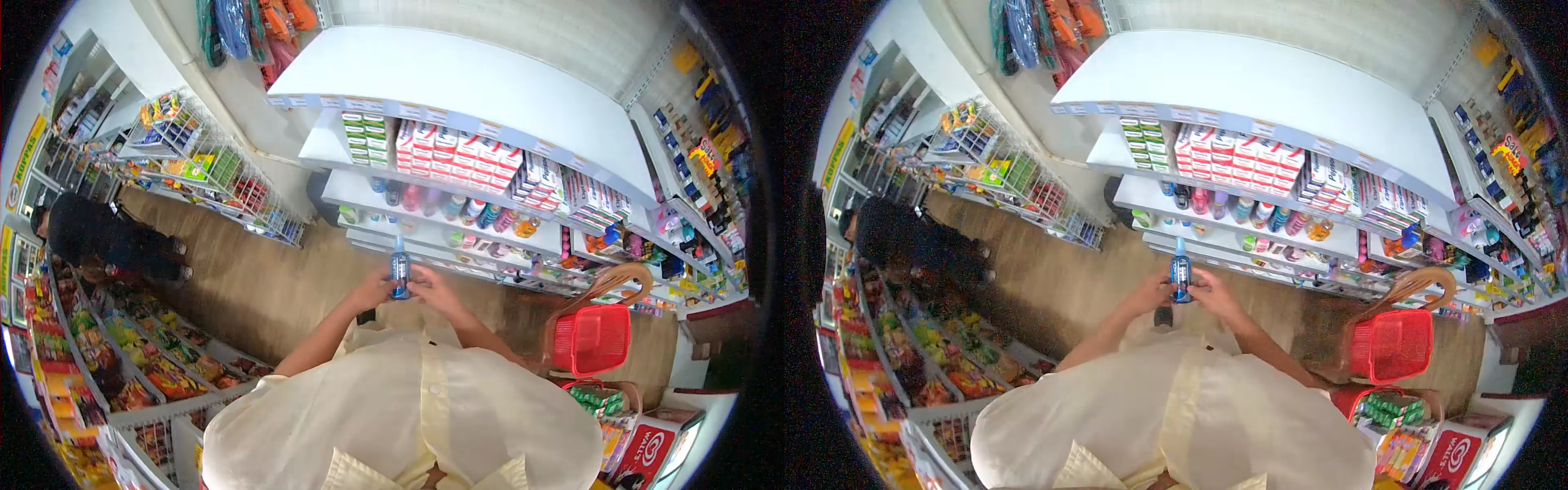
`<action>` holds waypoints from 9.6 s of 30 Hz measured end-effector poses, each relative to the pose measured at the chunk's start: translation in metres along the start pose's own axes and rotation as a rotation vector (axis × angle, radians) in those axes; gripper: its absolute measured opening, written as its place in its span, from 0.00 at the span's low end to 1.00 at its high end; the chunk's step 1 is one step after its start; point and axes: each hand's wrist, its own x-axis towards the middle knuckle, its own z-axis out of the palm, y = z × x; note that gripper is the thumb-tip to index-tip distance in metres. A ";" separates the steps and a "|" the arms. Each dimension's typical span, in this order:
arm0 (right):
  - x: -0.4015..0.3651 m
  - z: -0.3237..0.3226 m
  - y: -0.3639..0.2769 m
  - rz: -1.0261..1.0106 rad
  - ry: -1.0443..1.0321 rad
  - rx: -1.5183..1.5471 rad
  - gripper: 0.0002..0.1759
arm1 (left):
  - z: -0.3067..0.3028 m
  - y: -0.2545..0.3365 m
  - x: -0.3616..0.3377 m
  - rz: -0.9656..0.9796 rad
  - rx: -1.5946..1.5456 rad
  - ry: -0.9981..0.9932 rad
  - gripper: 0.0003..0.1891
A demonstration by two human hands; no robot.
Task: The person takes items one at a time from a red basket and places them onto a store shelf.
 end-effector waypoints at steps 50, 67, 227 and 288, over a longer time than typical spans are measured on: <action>0.307 0.077 0.078 -0.360 0.764 0.143 0.30 | -0.163 -0.122 0.266 0.327 0.232 0.221 0.13; 0.301 0.085 0.045 -0.216 0.808 0.092 0.27 | -0.143 -0.124 0.235 0.269 -0.187 0.060 0.34; -0.306 -0.516 0.524 0.624 1.383 0.746 0.26 | 0.848 -0.258 0.286 -0.274 0.444 -1.202 0.20; -0.326 -0.244 0.058 -0.347 0.753 0.828 0.27 | 0.401 0.140 0.087 -0.184 -0.170 -1.010 0.28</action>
